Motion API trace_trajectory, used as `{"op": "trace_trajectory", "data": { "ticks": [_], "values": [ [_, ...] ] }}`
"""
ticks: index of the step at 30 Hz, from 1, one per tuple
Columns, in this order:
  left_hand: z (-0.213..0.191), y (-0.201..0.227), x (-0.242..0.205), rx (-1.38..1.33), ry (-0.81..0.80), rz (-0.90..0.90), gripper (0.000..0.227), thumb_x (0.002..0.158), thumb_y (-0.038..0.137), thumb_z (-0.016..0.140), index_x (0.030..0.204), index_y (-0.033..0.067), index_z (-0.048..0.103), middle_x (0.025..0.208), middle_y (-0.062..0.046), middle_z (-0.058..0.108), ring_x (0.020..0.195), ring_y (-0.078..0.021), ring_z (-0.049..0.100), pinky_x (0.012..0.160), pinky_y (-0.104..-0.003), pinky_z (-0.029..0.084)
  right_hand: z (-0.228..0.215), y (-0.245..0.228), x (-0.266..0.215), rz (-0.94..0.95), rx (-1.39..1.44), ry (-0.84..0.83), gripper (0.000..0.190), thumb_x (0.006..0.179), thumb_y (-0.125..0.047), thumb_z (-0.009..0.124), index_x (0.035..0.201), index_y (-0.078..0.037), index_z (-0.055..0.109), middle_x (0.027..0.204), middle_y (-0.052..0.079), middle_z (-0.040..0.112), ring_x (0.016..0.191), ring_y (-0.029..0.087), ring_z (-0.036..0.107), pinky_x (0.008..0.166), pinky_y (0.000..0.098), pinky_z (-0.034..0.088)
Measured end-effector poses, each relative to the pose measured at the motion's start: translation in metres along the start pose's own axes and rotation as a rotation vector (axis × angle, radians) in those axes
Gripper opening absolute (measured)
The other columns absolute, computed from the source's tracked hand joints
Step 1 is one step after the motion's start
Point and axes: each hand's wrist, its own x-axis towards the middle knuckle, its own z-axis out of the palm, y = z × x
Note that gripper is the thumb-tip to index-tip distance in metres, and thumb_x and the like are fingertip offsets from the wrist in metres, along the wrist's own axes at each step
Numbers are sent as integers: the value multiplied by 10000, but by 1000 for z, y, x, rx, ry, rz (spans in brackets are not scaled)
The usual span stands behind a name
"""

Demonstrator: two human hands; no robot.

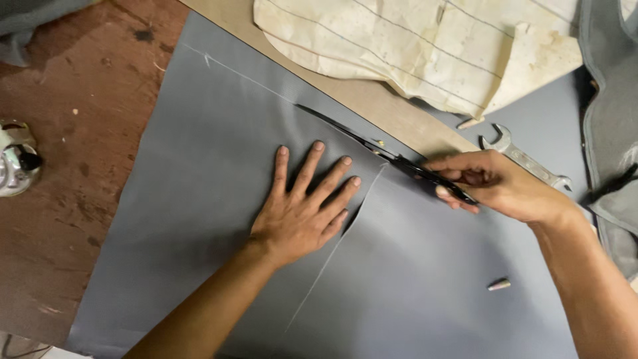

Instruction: The person cuts a large sheet of gray fabric using shears, then marks it with chalk. They place a smaller mesh fabric piece on top, align it, and mark it with chalk. They use a ruler to draw straight lines on the gray fabric and measure with a tape measure.

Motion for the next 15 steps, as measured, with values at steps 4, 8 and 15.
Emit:
{"op": "trace_trajectory", "data": {
  "ticks": [4, 8, 15],
  "values": [
    [-1, 3, 1, 4, 5, 10, 604, 1026, 514, 358, 1585, 285, 362, 1697, -33, 168, 1549, -429, 24, 1156, -788, 35, 6, -13, 11, 20, -29, -8, 554, 745, 127, 540, 1258, 6, 709, 704, 92, 711, 482, 134, 520, 462, 279, 422],
    [-3, 2, 2, -15, 9, 3, 612, 1001, 516, 377, 1570, 289, 374, 1691, -27, 185, 1544, -424, 37, 1152, -787, 47, 13, -25, 23, -37, 16, -15, 586, 723, 136, 487, 1258, 38, 703, 720, 91, 701, 523, 129, 556, 469, 274, 448],
    [-4, 3, 1, -19, 38, 14, 596, 1033, 504, 402, 1586, 283, 384, 1704, -38, 195, 1561, -433, 56, 1166, -789, 54, 23, -39, 34, 2, 82, -13, 598, 718, 132, 494, 1275, 33, 687, 701, 90, 670, 548, 133, 551, 459, 286, 429]
  ]
}}
